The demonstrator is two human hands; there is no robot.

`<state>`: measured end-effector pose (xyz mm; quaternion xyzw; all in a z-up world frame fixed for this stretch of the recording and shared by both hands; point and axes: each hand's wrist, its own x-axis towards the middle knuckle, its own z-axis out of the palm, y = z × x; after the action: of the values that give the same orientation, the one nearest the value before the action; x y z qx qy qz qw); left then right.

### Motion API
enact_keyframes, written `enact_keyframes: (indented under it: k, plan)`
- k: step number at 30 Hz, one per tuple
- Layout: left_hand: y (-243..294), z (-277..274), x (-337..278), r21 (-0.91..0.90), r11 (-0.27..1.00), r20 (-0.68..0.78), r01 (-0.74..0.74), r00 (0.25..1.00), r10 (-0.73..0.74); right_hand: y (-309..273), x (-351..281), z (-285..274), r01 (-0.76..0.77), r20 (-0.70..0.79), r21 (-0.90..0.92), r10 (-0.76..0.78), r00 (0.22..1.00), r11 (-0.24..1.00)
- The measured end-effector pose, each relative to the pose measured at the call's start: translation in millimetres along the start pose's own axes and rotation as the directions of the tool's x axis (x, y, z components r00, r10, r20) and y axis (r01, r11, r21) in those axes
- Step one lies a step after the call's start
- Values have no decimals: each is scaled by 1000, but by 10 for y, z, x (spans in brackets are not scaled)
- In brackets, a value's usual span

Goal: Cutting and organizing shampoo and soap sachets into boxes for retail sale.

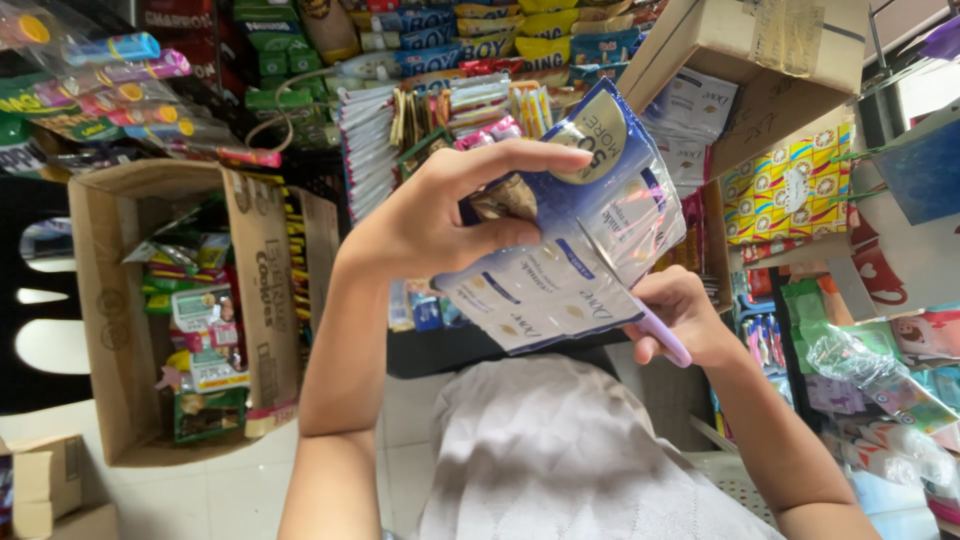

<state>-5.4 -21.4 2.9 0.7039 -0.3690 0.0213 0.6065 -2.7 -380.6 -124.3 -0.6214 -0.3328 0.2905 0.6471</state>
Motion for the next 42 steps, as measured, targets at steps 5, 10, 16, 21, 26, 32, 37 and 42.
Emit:
enact_keyframes:
  k: [5,10,16,21,26,32,37,42]
  plan:
    - [4,17,6,-12,1000,7,-5,1000,5,-72,11,29,-66,-50,23,67,997,998]
    - [2,31,9,-33,999,2,33,999,-33,-92,35,74,23,-52,-56,-26,998,998]
    - [-1,26,-1,30,1000,-7,-9,1000,10,-83,34,109,-56,-110,-47,51,993,997]
    - [58,48,11,-7,998,32,60,998,-60,-50,3,95,-114,-79,20,116,990,993]
    - [57,90,37,-40,998,79,40,996,-37,55,-52,63,-70,-58,97,76,995,993]
    - [73,97,52,-93,993,102,76,993,-66,-63,22,106,-51,-38,20,52,998,999]
    - [69,88,64,-81,993,108,84,991,-75,-13,-10,73,-77,-74,-70,72,995,995]
    - [64,86,65,-105,989,106,100,990,-89,14,-13,83,-35,-72,-88,29,997,995]
